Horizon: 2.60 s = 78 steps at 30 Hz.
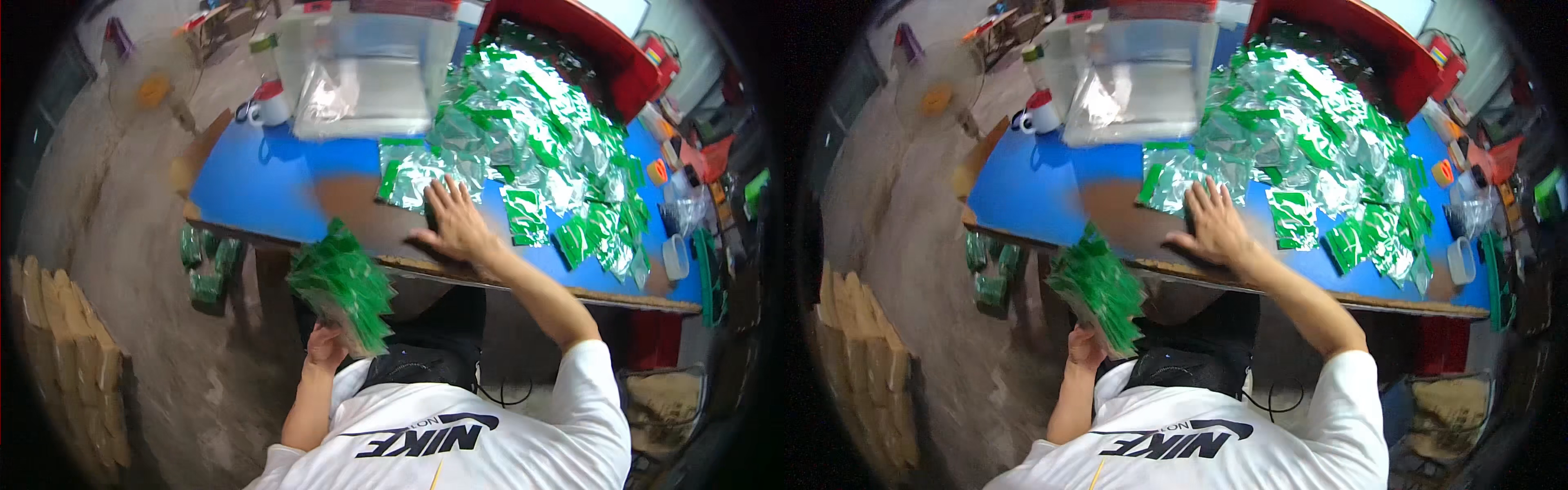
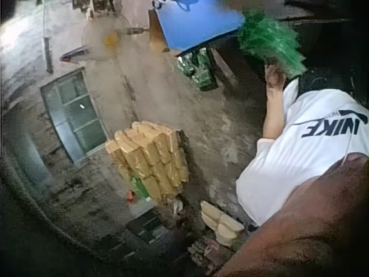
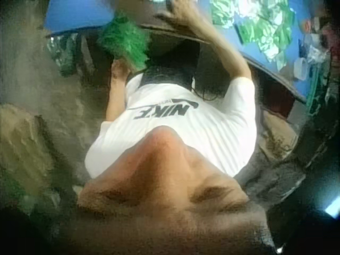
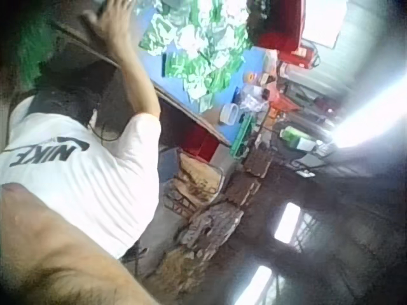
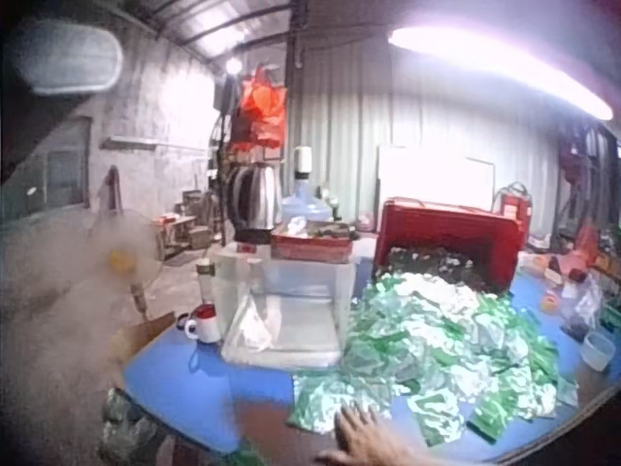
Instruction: Packaging small green plastic bags into a larger transparent bag.
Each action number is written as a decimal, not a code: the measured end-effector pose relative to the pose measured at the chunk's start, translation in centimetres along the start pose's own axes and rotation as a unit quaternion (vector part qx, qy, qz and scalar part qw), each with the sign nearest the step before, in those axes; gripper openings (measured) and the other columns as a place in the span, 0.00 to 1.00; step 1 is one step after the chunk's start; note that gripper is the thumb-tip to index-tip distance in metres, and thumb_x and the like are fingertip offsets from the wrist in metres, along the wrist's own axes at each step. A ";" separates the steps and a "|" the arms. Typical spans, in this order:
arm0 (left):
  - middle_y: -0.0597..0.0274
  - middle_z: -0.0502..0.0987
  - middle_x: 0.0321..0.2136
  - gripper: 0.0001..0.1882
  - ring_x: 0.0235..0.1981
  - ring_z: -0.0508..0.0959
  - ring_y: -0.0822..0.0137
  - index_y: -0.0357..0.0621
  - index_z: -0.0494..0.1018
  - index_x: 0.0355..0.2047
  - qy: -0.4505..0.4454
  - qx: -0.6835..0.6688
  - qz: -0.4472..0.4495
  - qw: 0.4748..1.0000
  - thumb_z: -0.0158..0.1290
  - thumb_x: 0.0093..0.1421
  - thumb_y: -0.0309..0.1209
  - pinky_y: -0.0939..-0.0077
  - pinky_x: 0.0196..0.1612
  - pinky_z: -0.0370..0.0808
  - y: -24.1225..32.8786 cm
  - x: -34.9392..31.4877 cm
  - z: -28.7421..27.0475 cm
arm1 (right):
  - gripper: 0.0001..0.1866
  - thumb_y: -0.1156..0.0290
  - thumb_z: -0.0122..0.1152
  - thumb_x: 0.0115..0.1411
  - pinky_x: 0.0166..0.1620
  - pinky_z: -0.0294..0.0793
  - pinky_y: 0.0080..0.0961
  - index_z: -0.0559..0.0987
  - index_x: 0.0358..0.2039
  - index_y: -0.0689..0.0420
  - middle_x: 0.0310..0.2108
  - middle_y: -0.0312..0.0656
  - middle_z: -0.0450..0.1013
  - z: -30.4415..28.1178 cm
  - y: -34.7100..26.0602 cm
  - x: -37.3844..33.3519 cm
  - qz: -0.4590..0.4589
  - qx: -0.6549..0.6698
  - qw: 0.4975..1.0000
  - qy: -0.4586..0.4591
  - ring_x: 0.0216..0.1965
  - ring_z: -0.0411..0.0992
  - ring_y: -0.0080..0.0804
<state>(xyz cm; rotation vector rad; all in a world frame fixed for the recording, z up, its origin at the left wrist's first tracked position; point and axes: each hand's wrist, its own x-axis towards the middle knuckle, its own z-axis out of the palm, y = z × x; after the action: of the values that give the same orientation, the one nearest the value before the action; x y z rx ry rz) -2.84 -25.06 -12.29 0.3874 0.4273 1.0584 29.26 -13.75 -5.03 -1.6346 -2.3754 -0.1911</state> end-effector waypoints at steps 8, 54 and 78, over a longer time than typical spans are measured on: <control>0.57 0.76 0.51 0.27 0.55 0.75 0.57 0.40 0.70 0.55 0.083 -0.102 -0.047 0.990 0.62 0.54 0.32 0.56 0.61 0.71 -1.8 2.7 0.4 | 0.27 0.59 0.55 0.62 0.56 0.63 0.52 0.71 0.57 0.63 0.52 0.59 0.67 -2.9 -5.8 0.1 -0.057 0.288 0.948 -0.123 0.55 0.65 0.54; 0.59 0.74 0.55 0.28 0.57 0.72 0.56 0.40 0.69 0.58 0.100 -0.003 0.010 0.995 0.60 0.57 0.34 0.55 0.62 0.68 1.6 1.8 -4.1 | 0.22 0.83 0.58 0.55 0.50 0.76 0.39 0.77 0.51 0.58 0.48 0.50 0.77 -8.1 4.8 -6.0 0.134 0.130 0.923 0.336 0.48 0.76 0.46; 0.56 0.76 0.52 0.24 0.54 0.75 0.57 0.37 0.69 0.56 -0.020 0.045 -0.129 0.990 0.57 0.57 0.22 0.58 0.58 0.73 2.9 10.5 7.9 | 0.38 0.52 0.71 0.53 0.57 0.71 0.39 0.72 0.57 0.66 0.54 0.58 0.73 -12.2 18.6 -2.4 0.218 0.062 0.960 0.162 0.56 0.72 0.49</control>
<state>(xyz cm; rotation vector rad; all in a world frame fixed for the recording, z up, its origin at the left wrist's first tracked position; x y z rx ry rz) 3.50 -15.18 -5.68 0.4199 0.4772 0.7809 49.02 -12.21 5.41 -1.8526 -1.7102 -0.2007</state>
